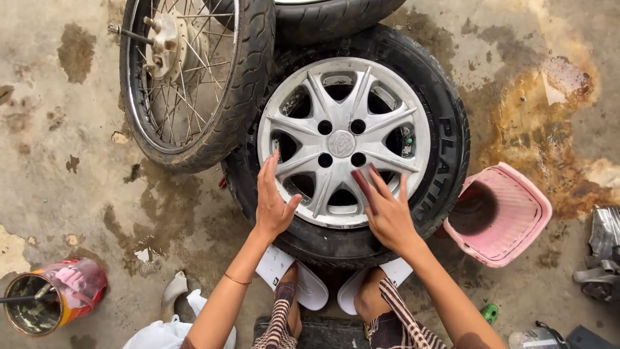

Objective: The person sands the surface of a silver car wheel rim using a small piece of sandpaper. They repeatedly rub the sandpaper across the rim's spokes and center while occasionally dipping the sandpaper into a pink bucket of water. The rim rests on a tire, with two motorcycle wheels nearby.

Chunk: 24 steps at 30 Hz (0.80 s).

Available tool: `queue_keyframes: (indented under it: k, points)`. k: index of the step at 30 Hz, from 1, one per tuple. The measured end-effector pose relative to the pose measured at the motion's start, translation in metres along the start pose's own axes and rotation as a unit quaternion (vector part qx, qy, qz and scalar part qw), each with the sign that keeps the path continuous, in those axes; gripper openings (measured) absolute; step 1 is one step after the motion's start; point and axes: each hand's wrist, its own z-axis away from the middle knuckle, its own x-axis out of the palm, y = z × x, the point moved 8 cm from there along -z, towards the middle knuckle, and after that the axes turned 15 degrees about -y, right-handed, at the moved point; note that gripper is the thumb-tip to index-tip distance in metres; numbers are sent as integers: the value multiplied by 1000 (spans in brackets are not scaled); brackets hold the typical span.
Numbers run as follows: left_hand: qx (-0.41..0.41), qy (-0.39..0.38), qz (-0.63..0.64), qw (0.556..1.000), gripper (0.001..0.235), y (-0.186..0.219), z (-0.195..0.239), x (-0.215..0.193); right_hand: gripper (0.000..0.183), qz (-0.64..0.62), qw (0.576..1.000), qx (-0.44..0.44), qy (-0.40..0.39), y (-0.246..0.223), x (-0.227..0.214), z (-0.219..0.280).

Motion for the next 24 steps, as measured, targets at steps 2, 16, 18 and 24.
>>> queue_keyframes:
  k: [2, 16, 18, 24]
  points:
    - [2, 1, 4, 1000, 91, -2, -1, 1, 59, 8, 1000, 19, 1, -1, -4, 24]
    - [2, 6, 5, 1000, 90, -3, 2, 1, 73, -20, 999, 28, 19, -6, 19, 28]
    - [8, -1, -4, 1000, 89, -1, 0, 1, 63, -15, 999, 24, 19, -5, 11, 1]
    - [3, -2, -3, 1000, 87, -1, 0, -1, 46, 122, 986, -57, 94, -7, -23, -46]
